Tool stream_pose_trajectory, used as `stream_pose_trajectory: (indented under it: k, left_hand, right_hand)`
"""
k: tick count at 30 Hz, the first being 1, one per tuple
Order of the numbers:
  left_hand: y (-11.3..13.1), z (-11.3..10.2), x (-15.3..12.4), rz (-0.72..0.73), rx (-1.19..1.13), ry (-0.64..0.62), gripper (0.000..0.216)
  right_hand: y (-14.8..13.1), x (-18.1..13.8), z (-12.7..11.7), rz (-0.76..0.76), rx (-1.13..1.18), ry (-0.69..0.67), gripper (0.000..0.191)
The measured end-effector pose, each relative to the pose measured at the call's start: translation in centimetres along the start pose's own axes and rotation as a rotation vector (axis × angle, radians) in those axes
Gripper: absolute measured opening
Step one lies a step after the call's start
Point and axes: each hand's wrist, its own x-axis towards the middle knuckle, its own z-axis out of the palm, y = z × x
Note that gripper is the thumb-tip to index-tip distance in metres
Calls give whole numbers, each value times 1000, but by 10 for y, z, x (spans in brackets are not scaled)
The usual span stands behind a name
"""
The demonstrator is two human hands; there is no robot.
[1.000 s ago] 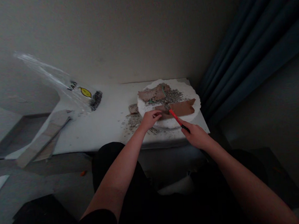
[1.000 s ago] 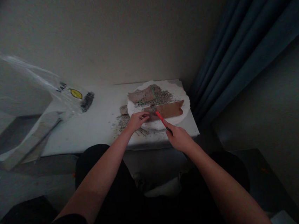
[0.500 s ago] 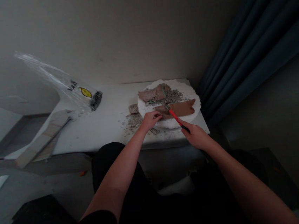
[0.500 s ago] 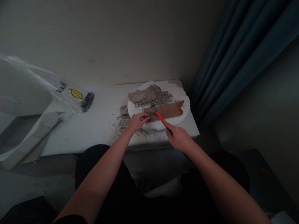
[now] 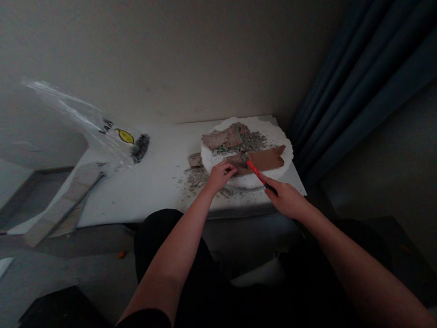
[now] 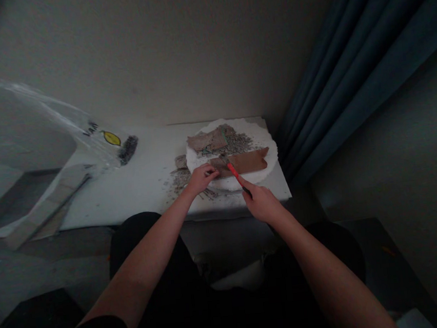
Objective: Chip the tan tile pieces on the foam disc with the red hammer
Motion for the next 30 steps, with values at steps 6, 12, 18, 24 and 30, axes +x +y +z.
stream_pose_trajectory:
  k: [6,12,18,24,30]
  left_hand:
    - [-2,2,0,24,-9,10,18]
    - [-2,2,-1,37,3,22,18]
    - [-3,1,0,64,44,-10,19]
    - [-4,3,0,78,113,-8,24]
    - [-4,5,-2,44,88,-10,19]
  right_hand:
    - [-1,0,-1,6,12,0,62]
    - [0,0,-1,0,7,4,62]
    - [0,-1,0,-9,69,37,60]
    - [-21,-14,-12,-74,231,88,59]
    - [-29,-15,-9,-88,251,40,56]
